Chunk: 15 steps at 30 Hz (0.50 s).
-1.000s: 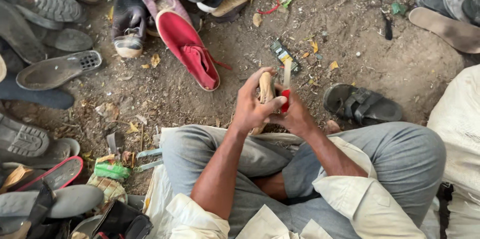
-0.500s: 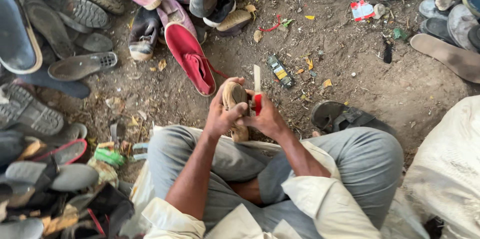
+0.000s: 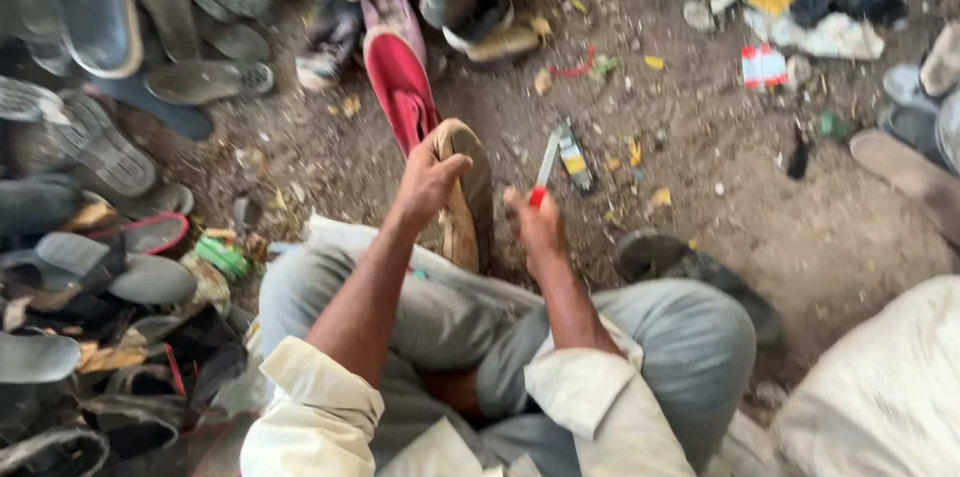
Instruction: The person scrapes the bottom of several shoes with a blade and applies adhesive or material from a tube while surrounded by a pile of footwear.
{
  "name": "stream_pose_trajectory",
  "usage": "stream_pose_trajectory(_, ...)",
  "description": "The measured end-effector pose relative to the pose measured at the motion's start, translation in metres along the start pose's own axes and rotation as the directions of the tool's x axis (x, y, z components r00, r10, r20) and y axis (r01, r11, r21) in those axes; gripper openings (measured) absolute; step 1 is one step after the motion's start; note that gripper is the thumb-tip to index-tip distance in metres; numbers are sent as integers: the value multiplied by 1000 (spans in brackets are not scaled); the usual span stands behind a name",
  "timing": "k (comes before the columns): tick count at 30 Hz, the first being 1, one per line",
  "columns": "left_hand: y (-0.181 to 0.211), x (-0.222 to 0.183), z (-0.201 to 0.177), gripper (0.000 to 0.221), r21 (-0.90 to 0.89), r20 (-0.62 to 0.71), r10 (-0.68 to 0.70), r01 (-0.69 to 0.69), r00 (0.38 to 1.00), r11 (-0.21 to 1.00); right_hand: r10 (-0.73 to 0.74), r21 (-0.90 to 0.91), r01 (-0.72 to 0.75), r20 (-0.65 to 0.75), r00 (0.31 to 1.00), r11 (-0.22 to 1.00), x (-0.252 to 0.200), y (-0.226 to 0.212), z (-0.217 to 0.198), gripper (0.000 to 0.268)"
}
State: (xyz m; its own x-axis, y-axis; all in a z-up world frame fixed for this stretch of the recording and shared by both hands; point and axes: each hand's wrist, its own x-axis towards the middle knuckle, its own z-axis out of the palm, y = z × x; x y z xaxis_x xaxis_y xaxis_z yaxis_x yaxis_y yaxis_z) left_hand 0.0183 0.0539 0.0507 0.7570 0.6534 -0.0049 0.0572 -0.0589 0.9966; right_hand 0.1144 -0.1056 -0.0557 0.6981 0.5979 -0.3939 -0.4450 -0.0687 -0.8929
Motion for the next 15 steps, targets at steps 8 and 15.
stream_pose_trajectory(8,-23,25,-18,38,-519,74,-211,218,975,827,-224,-333,250,114,968,909,-4,-28,31,36)
stream_pose_trajectory(15,-39,29,-3,33,-326,11,-291,279,957,903,-196,-69,197,27,980,978,-6,-41,27,29)
